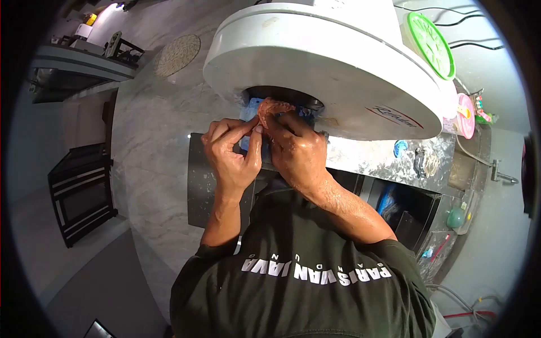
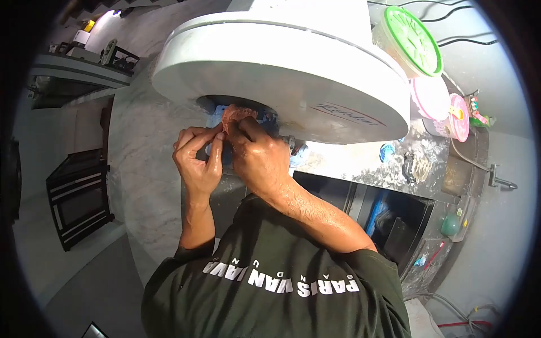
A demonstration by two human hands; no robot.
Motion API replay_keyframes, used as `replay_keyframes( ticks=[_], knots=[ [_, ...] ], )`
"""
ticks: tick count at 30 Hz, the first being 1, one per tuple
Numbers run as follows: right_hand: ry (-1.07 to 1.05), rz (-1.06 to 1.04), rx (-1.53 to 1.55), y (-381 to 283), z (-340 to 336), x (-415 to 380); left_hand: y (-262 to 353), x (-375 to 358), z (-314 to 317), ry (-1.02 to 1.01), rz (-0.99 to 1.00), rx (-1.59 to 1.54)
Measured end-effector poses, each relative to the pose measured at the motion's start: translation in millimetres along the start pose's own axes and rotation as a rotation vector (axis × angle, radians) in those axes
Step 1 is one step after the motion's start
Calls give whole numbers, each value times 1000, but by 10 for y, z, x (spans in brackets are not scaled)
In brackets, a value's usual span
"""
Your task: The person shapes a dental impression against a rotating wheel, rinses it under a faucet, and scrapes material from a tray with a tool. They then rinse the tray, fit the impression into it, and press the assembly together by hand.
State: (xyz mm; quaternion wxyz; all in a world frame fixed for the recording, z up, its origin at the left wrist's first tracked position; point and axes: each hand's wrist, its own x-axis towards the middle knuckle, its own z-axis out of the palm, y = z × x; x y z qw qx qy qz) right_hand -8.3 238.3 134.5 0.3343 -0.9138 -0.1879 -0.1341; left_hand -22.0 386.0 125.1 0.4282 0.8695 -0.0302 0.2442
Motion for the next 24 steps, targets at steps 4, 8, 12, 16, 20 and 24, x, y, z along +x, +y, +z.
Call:
replay_keyframes(
  ticks=[4,8,12,16,20,24],
  knots=[
    [-27,6,32,-7,-49,-14,29,28,-11,15,36,21],
    [8,-39,87,16,-159,-49,106,35,-9,21,57,77],
    [133,7,63,122,-248,-88,140,30,20,40,45,129],
    [139,27,15,197,-214,-98,71,0,84,79,51,117],
    [150,28,21,204,-195,-104,12,-16,96,97,84,90],
    [139,18,23,204,-203,-116,41,-14,83,87,46,111]
  ],
)
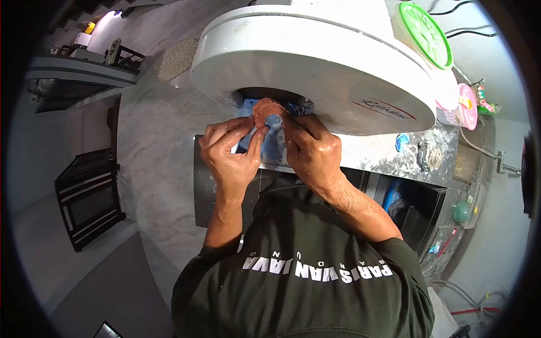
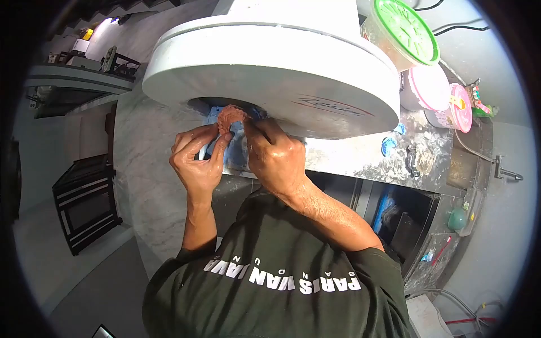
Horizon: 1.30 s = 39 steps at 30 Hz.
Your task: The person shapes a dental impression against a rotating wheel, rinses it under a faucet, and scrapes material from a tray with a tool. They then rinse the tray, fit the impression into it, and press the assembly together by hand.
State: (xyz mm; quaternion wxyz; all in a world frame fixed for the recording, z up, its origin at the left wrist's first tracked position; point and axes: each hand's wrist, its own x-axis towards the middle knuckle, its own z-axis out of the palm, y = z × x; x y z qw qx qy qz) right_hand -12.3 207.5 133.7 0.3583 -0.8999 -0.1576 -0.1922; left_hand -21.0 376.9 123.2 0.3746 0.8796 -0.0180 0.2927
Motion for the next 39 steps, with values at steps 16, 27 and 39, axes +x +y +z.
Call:
replay_keyframes(
  ticks=[16,27,39],
  knots=[
    [-27,-6,61,18,-16,-27,-15,47,-9,-18,-57,-33],
    [3,-63,17,-27,12,-38,-75,121,-2,-6,-82,-40],
    [-14,-27,65,-51,24,10,-9,168,-36,-43,-159,-39]
  ],
)
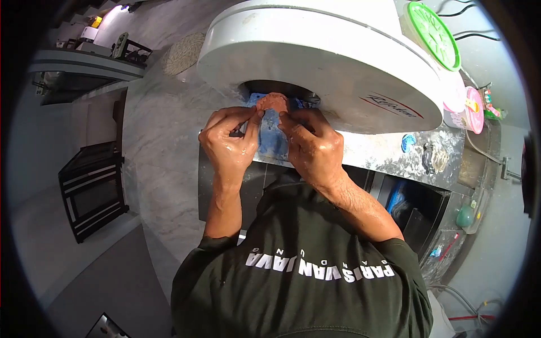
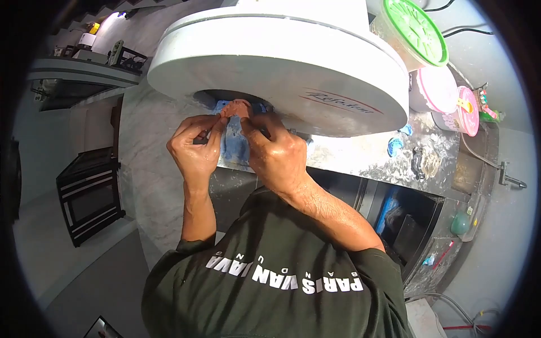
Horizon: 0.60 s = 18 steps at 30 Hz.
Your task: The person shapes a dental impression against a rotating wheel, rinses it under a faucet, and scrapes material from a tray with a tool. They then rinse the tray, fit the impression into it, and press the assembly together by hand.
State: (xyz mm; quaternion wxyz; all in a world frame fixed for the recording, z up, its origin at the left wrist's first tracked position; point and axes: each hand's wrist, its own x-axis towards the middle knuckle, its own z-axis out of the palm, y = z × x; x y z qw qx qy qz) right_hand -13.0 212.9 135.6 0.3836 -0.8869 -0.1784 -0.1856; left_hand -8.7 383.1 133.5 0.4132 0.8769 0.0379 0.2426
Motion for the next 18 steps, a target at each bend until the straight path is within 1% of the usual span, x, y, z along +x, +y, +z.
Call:
replay_keyframes(
  ticks=[2,5,8,11,14,18],
  knots=[
    [7,-6,-2,14,21,-18,37,9,-9,-10,-30,43],
    [-3,-11,-11,-4,-8,-3,24,21,67,55,65,-28],
    [15,-24,4,11,-9,7,-1,46,62,40,123,-34],
    [23,-39,14,42,-22,6,32,50,28,6,115,48],
    [49,-64,-6,73,15,3,111,19,2,2,8,66],
    [90,-70,-21,95,66,5,125,8,37,38,-25,68]
  ],
)
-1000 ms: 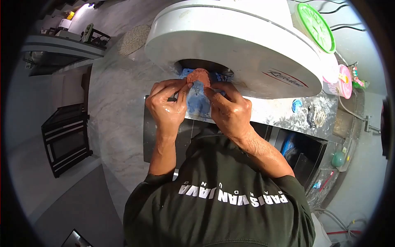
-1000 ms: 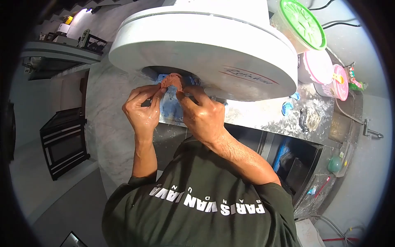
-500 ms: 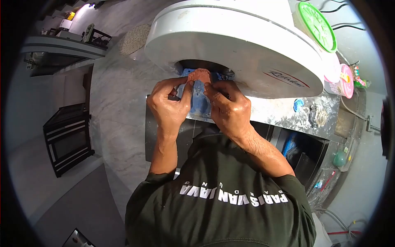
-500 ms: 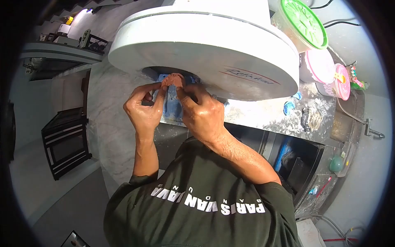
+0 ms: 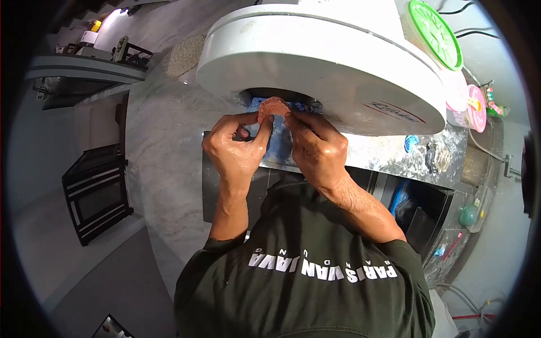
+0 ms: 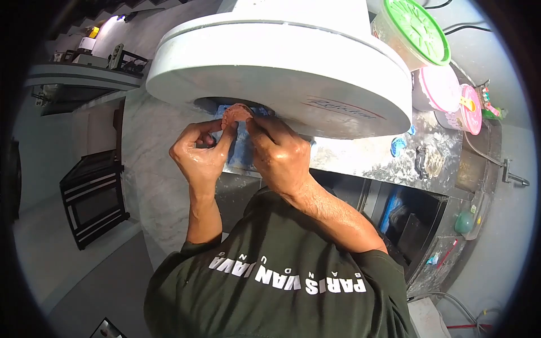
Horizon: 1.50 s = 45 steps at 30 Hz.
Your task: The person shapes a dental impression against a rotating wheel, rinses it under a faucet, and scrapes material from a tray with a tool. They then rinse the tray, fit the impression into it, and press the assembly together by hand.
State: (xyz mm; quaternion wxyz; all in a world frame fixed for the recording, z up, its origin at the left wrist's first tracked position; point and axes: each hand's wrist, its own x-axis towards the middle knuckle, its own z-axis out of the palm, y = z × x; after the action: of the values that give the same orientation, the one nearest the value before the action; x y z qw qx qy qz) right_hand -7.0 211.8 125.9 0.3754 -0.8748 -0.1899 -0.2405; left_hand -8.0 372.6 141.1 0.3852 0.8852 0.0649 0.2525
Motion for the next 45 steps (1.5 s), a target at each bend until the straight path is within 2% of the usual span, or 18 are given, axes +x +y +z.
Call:
replay_keyframes(
  ticks=[12,45],
  knots=[
    [-2,66,58,-32,-10,40,-63,14,32,10,-17,-65],
    [-102,4,75,-110,13,43,-61,149,12,-15,-27,3]
  ],
)
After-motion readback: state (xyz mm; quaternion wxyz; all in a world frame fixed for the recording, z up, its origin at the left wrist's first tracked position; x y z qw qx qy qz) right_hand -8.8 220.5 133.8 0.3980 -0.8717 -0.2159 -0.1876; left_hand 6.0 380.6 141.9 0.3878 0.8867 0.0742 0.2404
